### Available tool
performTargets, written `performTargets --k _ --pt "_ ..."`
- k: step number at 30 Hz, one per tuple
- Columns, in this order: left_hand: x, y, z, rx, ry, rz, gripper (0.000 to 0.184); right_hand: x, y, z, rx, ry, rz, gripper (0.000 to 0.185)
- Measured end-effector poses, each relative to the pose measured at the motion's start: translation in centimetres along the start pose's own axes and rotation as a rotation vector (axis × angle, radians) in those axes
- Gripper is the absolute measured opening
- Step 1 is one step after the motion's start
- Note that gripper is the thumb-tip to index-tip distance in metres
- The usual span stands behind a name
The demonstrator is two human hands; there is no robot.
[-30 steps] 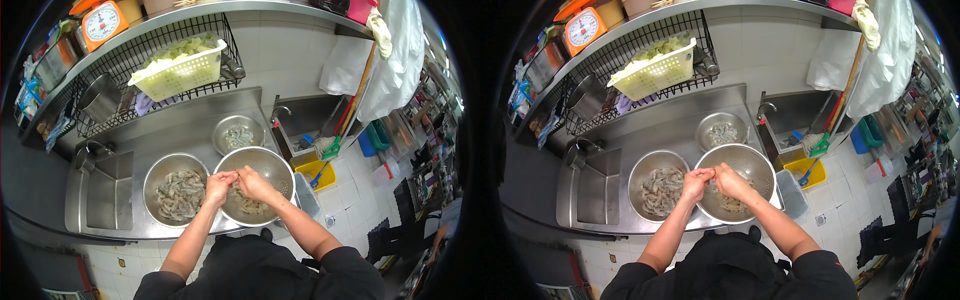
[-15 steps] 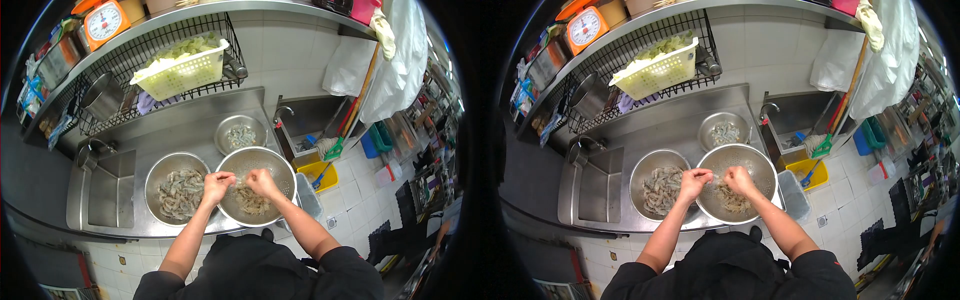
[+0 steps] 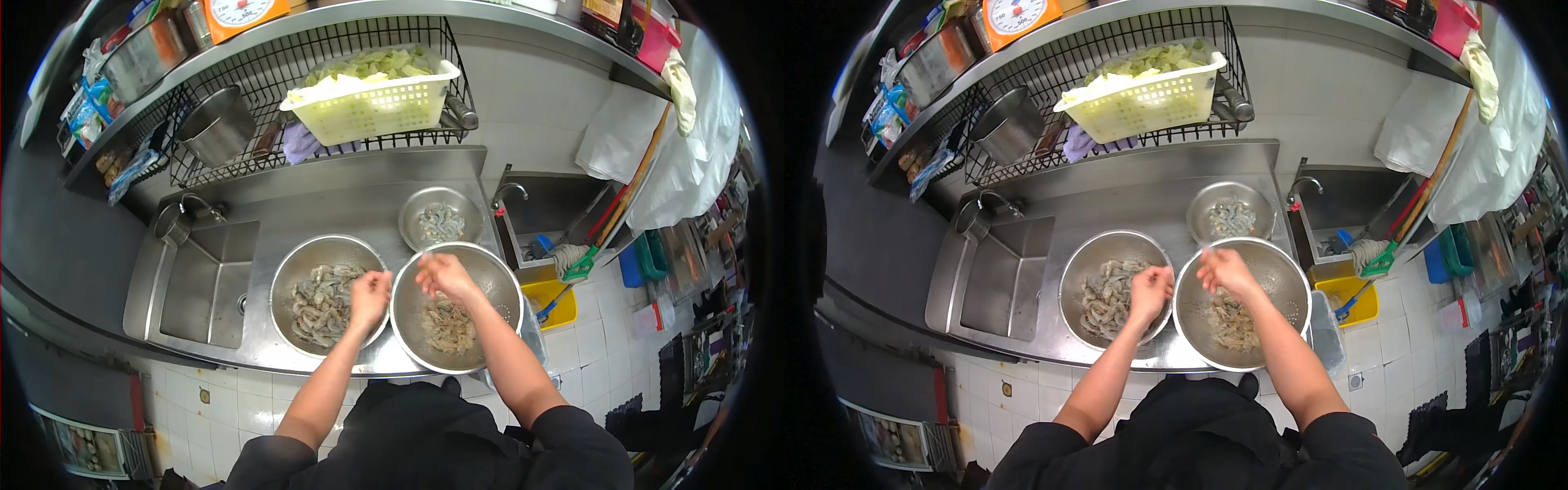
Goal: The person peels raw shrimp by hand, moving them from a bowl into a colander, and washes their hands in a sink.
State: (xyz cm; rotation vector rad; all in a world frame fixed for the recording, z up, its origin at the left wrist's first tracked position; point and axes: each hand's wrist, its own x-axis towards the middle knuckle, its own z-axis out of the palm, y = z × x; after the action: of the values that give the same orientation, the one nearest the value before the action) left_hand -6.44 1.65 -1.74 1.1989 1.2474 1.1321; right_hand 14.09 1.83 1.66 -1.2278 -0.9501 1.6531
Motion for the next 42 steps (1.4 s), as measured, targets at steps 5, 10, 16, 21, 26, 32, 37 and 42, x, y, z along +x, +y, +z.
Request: performTargets --k 5,10,16,21,26,32,37,42 --pt "3.1 -3.7 -8.6 1.263 -0.379 0.237 0.018 1.6 0.0 1.3 -0.019 0.119 -0.007 0.037" --pt "2.4 -1.9 -9.4 1.325 -0.463 0.250 0.023 -0.2 1.9 3.2 -0.439 -0.014 0.009 0.028" --pt "1.6 4.3 -6.4 0.437 -0.522 -0.101 0.024 -3.8 -0.4 6.4 -1.184 0.028 -0.856 0.035" --pt "1.2 7.4 -2.5 0.154 -0.644 -0.102 0.016 -4.2 -0.2 4.8 -1.168 -0.014 -0.867 0.023" --pt "-0.1 6.7 1.6 0.408 -0.461 0.195 0.021 -5.4 0.8 2.8 -1.201 0.099 -0.804 0.017" --pt "-1.1 5.9 5.9 0.635 -0.449 0.414 0.022 -6.2 2.3 1.0 -1.157 0.212 -0.815 0.017" --pt "-0.1 3.4 8.1 0.307 -0.493 0.416 0.023 -7.0 3.4 -0.4 -1.013 0.256 -0.800 0.013" --pt "0.2 3.3 7.5 -0.092 -0.421 -0.347 0.021 -8.9 3.7 -2.5 -1.042 0.258 -0.661 0.016"
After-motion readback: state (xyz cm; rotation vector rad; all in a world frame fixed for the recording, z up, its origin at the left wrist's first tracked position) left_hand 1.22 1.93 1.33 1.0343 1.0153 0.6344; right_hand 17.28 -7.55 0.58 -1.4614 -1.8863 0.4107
